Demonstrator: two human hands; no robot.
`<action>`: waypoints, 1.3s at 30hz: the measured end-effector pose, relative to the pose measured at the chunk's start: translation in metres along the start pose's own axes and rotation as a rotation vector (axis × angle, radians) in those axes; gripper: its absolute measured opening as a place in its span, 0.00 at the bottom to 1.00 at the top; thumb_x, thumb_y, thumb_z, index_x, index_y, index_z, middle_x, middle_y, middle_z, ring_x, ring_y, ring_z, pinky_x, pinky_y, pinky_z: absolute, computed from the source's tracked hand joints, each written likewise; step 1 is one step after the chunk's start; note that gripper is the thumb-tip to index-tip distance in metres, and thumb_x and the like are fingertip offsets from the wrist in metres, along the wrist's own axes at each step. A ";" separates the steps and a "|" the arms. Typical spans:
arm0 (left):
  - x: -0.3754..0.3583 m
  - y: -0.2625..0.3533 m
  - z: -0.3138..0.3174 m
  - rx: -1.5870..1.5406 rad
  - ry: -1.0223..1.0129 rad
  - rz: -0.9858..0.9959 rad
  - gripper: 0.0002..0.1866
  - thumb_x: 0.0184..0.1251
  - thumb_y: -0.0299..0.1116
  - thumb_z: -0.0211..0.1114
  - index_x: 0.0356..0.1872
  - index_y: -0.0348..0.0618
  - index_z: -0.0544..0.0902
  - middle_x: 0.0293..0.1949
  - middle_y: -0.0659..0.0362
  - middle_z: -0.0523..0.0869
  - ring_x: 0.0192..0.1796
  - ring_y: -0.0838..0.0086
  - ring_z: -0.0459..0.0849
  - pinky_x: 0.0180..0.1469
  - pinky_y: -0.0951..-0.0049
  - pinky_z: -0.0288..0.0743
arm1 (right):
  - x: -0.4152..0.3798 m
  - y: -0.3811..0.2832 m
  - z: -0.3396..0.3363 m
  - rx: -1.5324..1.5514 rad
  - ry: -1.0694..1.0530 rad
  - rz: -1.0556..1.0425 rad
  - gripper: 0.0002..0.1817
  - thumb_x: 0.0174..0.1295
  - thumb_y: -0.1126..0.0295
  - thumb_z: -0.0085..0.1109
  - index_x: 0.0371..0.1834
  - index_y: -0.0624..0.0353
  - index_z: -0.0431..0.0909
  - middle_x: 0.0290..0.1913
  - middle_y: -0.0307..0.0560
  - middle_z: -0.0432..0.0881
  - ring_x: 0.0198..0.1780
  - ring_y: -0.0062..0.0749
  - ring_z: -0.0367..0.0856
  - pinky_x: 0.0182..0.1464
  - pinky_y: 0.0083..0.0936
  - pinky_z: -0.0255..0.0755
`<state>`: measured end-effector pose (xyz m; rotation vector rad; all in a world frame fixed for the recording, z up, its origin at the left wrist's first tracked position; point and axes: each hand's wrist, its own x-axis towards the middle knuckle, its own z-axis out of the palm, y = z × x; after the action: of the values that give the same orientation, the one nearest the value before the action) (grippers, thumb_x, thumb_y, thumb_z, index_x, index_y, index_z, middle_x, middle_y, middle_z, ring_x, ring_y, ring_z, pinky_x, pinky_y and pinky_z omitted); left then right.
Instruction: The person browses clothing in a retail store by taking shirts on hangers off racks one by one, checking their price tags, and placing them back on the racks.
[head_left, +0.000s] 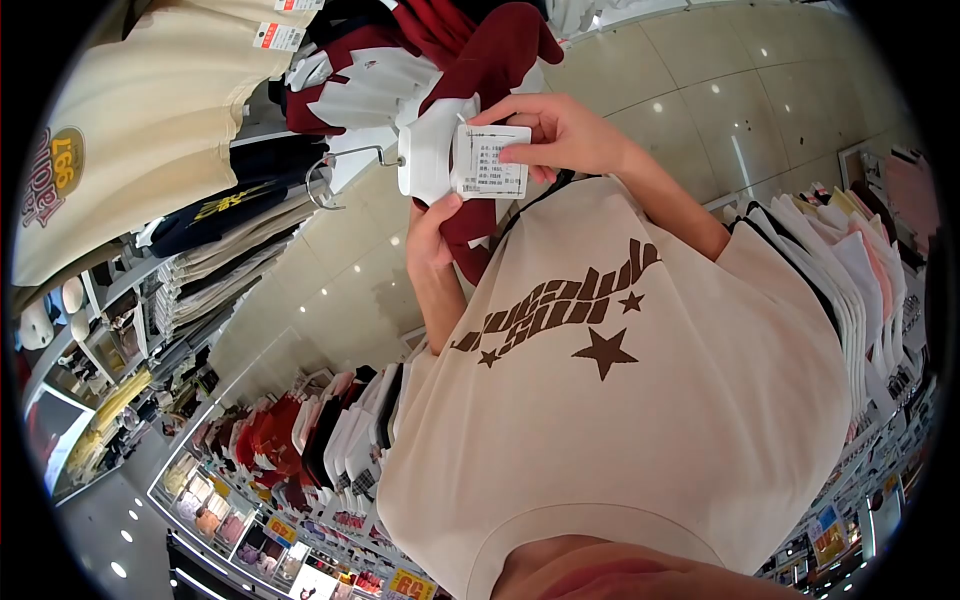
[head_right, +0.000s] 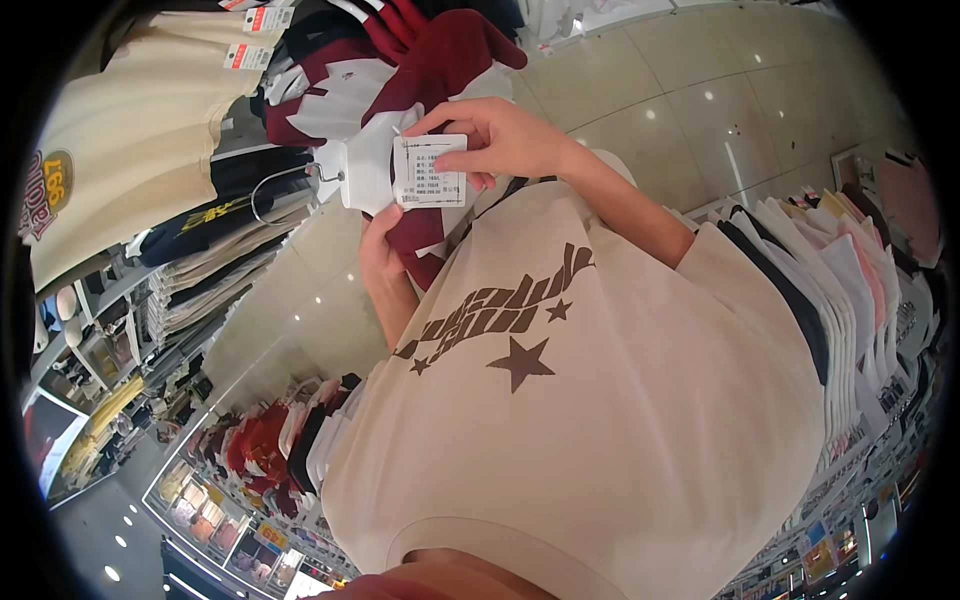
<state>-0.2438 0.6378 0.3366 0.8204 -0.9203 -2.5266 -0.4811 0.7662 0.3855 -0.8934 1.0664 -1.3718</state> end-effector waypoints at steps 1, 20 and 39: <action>0.000 0.000 0.000 0.000 0.001 0.000 0.40 0.60 0.24 0.68 0.74 0.32 0.62 0.66 0.45 0.77 0.65 0.55 0.80 0.66 0.56 0.77 | 0.000 0.002 0.000 0.005 -0.001 0.000 0.21 0.69 0.78 0.58 0.66 0.56 0.78 0.40 0.43 0.88 0.20 0.15 0.74 0.22 0.16 0.69; -0.004 -0.002 -0.004 0.025 0.054 0.002 0.40 0.59 0.25 0.69 0.74 0.33 0.64 0.65 0.46 0.78 0.65 0.56 0.80 0.67 0.57 0.76 | 0.000 0.005 0.003 -0.024 0.001 -0.031 0.21 0.71 0.78 0.56 0.66 0.56 0.78 0.35 0.40 0.86 0.20 0.14 0.73 0.22 0.16 0.68; -0.011 0.018 0.014 0.171 0.083 0.027 0.41 0.53 0.21 0.75 0.71 0.35 0.67 0.62 0.49 0.80 0.62 0.59 0.82 0.65 0.58 0.76 | 0.009 0.015 0.000 -0.497 0.135 -0.479 0.16 0.64 0.88 0.46 0.47 0.63 0.81 0.45 0.43 0.84 0.37 0.29 0.82 0.40 0.25 0.75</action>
<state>-0.2426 0.6364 0.3620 0.9484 -1.1237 -2.3959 -0.4775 0.7578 0.3701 -1.5100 1.3887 -1.5999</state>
